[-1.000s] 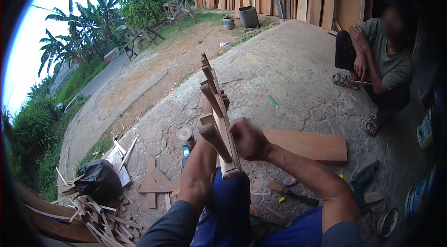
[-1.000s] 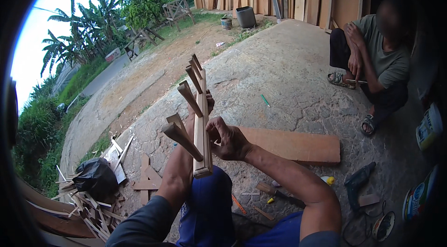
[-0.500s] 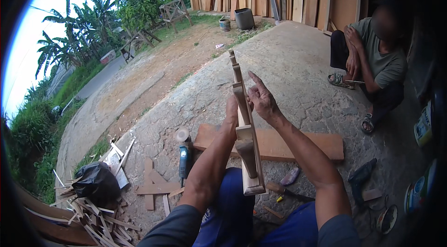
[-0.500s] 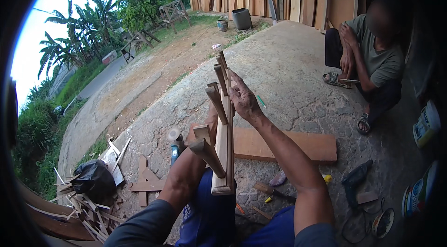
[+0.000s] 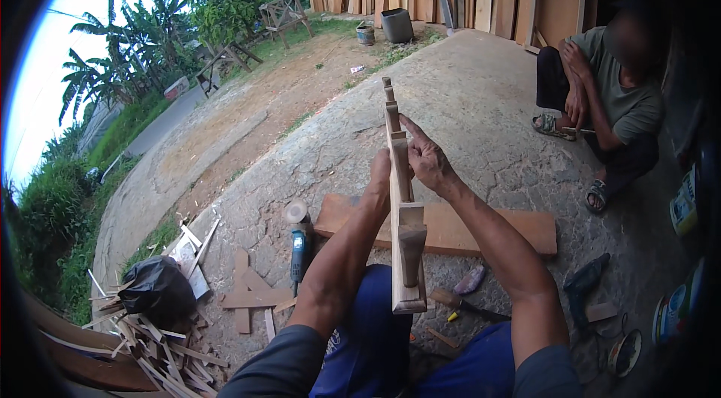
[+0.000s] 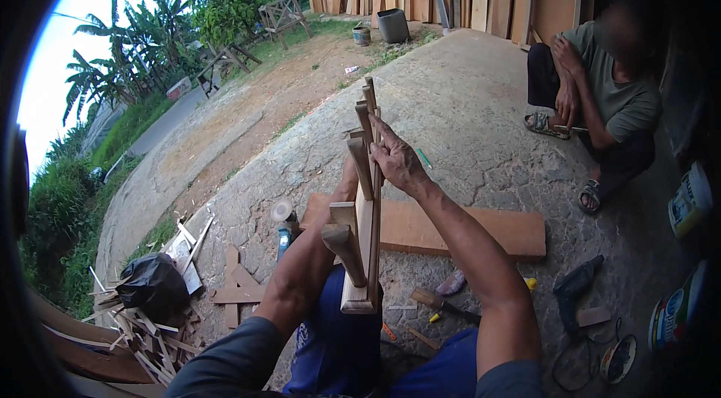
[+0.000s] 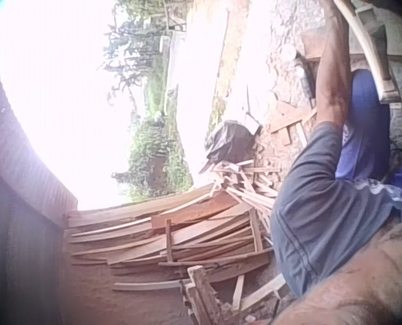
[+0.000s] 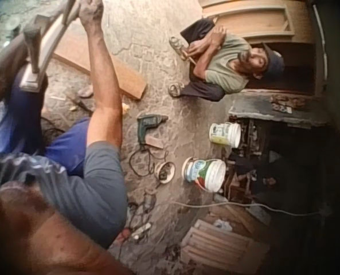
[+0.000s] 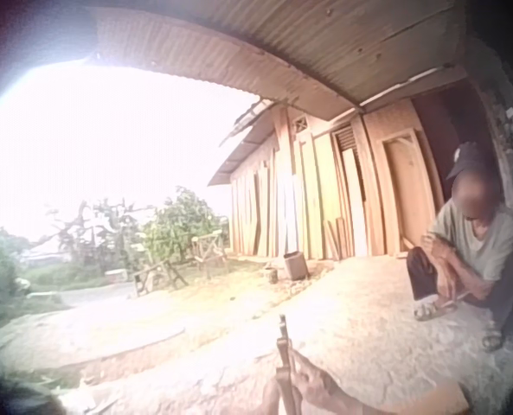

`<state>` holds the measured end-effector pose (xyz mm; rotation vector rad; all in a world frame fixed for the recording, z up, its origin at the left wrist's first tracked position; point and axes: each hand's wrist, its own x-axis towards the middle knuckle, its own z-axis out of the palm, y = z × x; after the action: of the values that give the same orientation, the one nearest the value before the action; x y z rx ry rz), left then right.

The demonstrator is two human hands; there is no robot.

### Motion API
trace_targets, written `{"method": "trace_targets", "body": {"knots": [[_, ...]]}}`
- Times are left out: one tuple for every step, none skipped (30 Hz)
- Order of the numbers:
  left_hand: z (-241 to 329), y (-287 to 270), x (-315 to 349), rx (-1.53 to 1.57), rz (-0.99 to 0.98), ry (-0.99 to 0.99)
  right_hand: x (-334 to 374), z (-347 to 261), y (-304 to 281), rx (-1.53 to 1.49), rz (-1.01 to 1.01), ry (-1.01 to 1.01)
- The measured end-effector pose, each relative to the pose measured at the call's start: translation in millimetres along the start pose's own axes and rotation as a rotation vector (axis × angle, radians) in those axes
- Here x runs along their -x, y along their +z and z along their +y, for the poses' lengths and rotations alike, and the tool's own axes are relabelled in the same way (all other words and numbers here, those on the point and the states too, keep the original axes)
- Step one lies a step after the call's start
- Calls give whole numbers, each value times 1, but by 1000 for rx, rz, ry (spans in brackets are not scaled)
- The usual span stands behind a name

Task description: The person assembles a wooden rack by inserting small wooden pegs into pre-drilled holes on a long plank. They apply glue to the pegs and press them into place, occasionally inspecting the alignment and fit.

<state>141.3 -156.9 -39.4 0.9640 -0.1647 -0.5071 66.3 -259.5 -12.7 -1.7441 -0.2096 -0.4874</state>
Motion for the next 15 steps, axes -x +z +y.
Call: {"method": "trace_targets", "body": {"knots": [[0,-2,1,-21,6,27,0,1,2,-1,-10,13],[-2,-1,0,-39,-1,42,0,3,-2,6,-15,28],[-4,1,-1,-57,-8,57,-1,5,-5,13,-19,43],[-6,3,-2,-77,-20,64,0,7,-9,30,-20,49],[-8,-2,-7,-55,-41,35,-1,7,-10,38,-25,51],[-9,-5,-10,-35,-62,4,-2,7,-11,46,-30,53],[-10,-12,-16,33,-99,-68,-5,7,-13,1,-40,46],[-14,-20,-23,103,-136,-143,-7,3,-15,-43,-50,42],[-18,-27,-27,225,-215,-239,-6,-2,-17,-89,-52,41],[-19,-35,-30,346,-292,-335,-8,-8,-21,-79,-70,66],[-15,-45,-34,459,-369,-429,-10,-18,-21,-6,-75,20],[-24,-47,-44,505,-533,-503,-7,-19,-30,85,-66,-4],[-37,-47,-49,500,-502,-486,-3,-19,-38,175,-59,-26],[-30,-45,-48,502,-516,-501,-3,-31,-40,84,-68,55],[-24,-43,-47,504,-529,-516,-4,-31,-41,84,-58,0]]}}
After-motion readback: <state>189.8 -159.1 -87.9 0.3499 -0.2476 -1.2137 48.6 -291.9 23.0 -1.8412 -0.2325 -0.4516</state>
